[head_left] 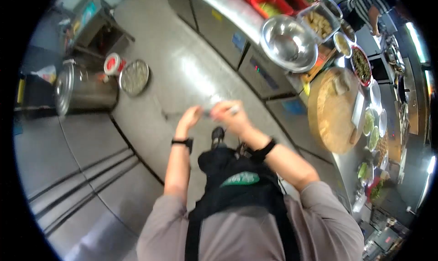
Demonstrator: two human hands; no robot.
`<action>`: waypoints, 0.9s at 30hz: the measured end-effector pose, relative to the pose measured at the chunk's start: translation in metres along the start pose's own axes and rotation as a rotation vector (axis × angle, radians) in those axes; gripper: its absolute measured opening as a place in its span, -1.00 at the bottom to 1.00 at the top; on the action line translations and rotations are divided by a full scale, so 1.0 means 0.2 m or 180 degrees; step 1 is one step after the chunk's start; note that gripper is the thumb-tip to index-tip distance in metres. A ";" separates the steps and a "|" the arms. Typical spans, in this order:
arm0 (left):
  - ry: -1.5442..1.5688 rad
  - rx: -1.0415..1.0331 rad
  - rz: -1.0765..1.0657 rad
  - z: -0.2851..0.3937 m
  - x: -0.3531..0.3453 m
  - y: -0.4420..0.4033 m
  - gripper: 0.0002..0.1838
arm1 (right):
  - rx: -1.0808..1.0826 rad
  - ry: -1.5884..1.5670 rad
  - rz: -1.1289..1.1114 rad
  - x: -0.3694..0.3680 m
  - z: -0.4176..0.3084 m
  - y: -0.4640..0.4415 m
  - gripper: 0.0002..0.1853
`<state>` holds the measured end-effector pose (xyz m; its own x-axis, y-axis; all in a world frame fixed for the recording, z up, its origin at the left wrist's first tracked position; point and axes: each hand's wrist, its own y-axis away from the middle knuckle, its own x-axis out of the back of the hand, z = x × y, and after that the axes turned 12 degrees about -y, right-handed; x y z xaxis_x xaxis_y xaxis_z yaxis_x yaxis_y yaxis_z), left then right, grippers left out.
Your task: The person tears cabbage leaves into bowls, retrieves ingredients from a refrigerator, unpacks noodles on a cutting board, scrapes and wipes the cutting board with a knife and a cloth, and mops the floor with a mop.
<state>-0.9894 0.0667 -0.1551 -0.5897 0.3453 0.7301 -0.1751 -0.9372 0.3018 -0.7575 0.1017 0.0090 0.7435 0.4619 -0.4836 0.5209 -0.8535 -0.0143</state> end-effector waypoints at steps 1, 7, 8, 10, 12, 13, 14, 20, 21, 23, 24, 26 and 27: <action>0.0672 -0.0441 0.0004 0.05 -0.07 -0.13 -0.75 | -0.0225 0.0066 0.0285 0.02 -0.20 0.03 -0.83; 0.0385 -0.1234 -0.0340 0.86 -0.32 -0.40 -0.62 | 0.0701 0.0594 0.1188 0.11 -0.74 0.43 -0.67; 0.0433 -0.1545 -0.0293 0.96 -0.39 -0.40 -0.65 | 0.0798 0.0639 0.1371 0.09 -0.78 0.51 -0.65; 0.0609 -0.1667 -0.0328 1.14 -0.46 -0.36 -0.72 | 0.0921 0.0900 0.1603 0.01 -0.86 0.62 -0.65; 0.0859 -0.1915 -0.0446 1.31 -0.50 -0.31 -0.71 | 0.0990 0.1035 0.1728 -0.03 -0.91 0.71 -0.67; 0.0923 -0.2030 -0.0549 1.37 -0.56 -0.31 -0.71 | 0.0942 0.1294 0.1733 -0.06 -0.92 0.74 -0.68; 0.0986 -0.2143 -0.0663 1.41 -0.62 -0.31 -0.71 | 0.0886 0.1549 0.1747 -0.09 -0.92 0.78 -0.68; 0.0649 -0.2836 -0.1381 1.58 -0.78 -0.31 -0.70 | 0.1117 0.1662 0.2398 -0.09 -0.98 1.02 -0.67; 0.0428 -0.2738 -0.1459 1.62 -0.76 -0.27 -0.72 | 0.1210 0.1519 0.2319 -0.12 -1.03 1.07 -0.67; 0.0122 -0.2519 -0.1734 1.70 -0.69 -0.08 -0.75 | 0.1317 0.1248 0.2421 -0.16 -1.07 1.26 -0.68; 0.0040 -0.2400 -0.1907 1.74 -0.71 -0.01 -0.76 | 0.1433 0.1275 0.2566 -0.16 -1.08 1.37 -0.68; -0.0163 -0.2613 -0.1918 1.75 -0.85 0.16 -0.77 | 0.1323 0.0879 0.2566 -0.13 -1.05 1.62 -0.68; -0.0283 -0.2667 -0.1862 1.76 -0.94 0.22 -0.78 | 0.1341 0.0692 0.2677 -0.09 -0.99 1.75 -0.67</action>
<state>-0.6084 -0.0212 -0.0633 -0.1805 0.7299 0.6593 -0.9310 -0.3430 0.1249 -0.5053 -0.1581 0.1870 0.8882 -0.3417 -0.3070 -0.3793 -0.9226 -0.0706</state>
